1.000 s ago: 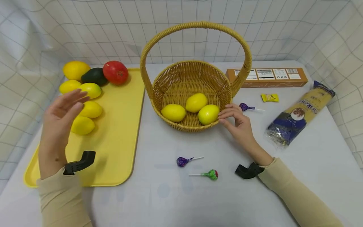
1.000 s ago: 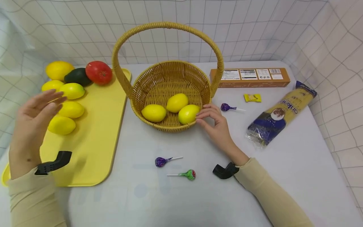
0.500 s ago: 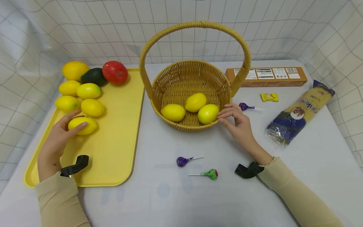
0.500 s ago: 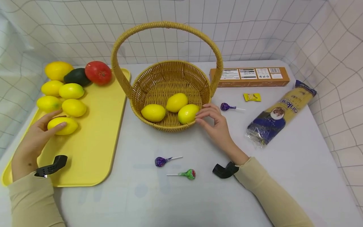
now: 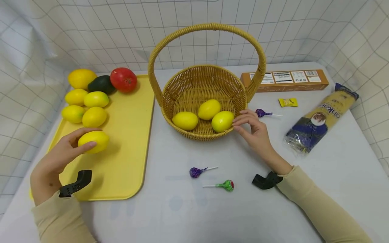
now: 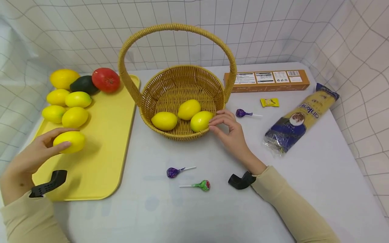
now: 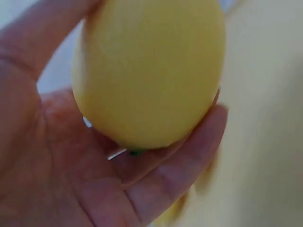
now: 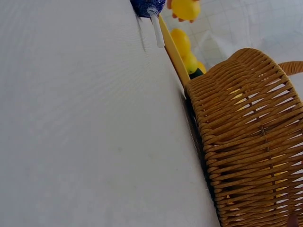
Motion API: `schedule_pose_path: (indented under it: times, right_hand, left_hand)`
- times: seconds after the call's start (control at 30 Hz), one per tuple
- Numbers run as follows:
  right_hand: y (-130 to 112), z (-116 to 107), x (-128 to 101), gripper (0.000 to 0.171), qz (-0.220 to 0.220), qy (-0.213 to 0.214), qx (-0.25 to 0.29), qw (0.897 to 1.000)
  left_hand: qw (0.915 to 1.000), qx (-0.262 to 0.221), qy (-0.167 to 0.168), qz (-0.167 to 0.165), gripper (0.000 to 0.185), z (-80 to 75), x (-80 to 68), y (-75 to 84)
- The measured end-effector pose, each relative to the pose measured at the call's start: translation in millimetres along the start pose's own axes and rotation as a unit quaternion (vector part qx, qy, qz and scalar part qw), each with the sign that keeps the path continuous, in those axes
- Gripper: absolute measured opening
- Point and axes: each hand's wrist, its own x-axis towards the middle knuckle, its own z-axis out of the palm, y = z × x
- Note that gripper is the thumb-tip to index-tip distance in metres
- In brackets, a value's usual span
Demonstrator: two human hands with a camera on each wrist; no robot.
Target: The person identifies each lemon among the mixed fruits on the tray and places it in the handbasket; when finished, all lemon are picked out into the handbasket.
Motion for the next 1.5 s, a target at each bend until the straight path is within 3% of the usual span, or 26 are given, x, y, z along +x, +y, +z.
schedule_pose_path:
  times: [0.1, 0.2, 0.33, 0.47, 0.63, 0.73, 0.83, 1.23, 1.5]
  right_hand:
    - [0.7, -1.0, 0.3, 0.016, -0.002, -0.001, -0.001, 1.0]
    - [0.4, -1.4, 0.6, 0.019, -0.004, -0.001, -0.002, 1.0]
    - [-6.9, 0.1, 1.7, 0.018, -0.008, 0.001, -0.004, 1.0]
    - [-18.7, 4.4, 3.8, 0.022, -0.005, 0.0, 0.005, 1.0]
    - [-23.4, 8.3, 3.0, 0.021, 0.0, -0.001, 0.001, 1.0]
    - [-23.5, 9.1, 2.5, 0.016, 0.003, -0.005, -0.007, 1.0]
    - [-21.3, 8.0, 2.6, 0.015, 0.0, -0.008, -0.014, 1.0]
    - [-1.2, 0.0, -0.2, 0.004, -0.002, -0.003, -0.014, 1.0]
    - [-19.0, 4.3, 3.2, 0.005, -0.006, -0.008, -0.015, 1.0]
  left_hand:
    - [0.9936, -0.032, -0.054, 0.094, 0.043, 10.6, 9.7, 37.3]
    - [0.9771, -0.073, -0.096, 0.175, 0.049, 30.7, 24.8, 79.8]
    - [0.9648, -0.09, -0.118, 0.217, 0.052, 69.4, 52.8, 131.5]
    - [0.9591, -0.104, -0.139, 0.223, 0.048, 107.1, 86.6, 158.5]
    - [0.9672, -0.088, -0.143, 0.19, 0.045, 144.0, 124.0, 162.1]
    - [0.9721, -0.058, -0.155, 0.167, 0.043, 157.2, 136.3, 157.2]
    - [0.9711, -0.026, -0.171, 0.165, 0.043, 163.2, 142.2, 153.5]
    - [0.9579, 0.109, -0.187, 0.188, 0.048, 169.8, 145.7, 156.4]
    - [0.9524, 0.153, -0.166, 0.204, 0.041, 162.6, 127.2, 163.0]
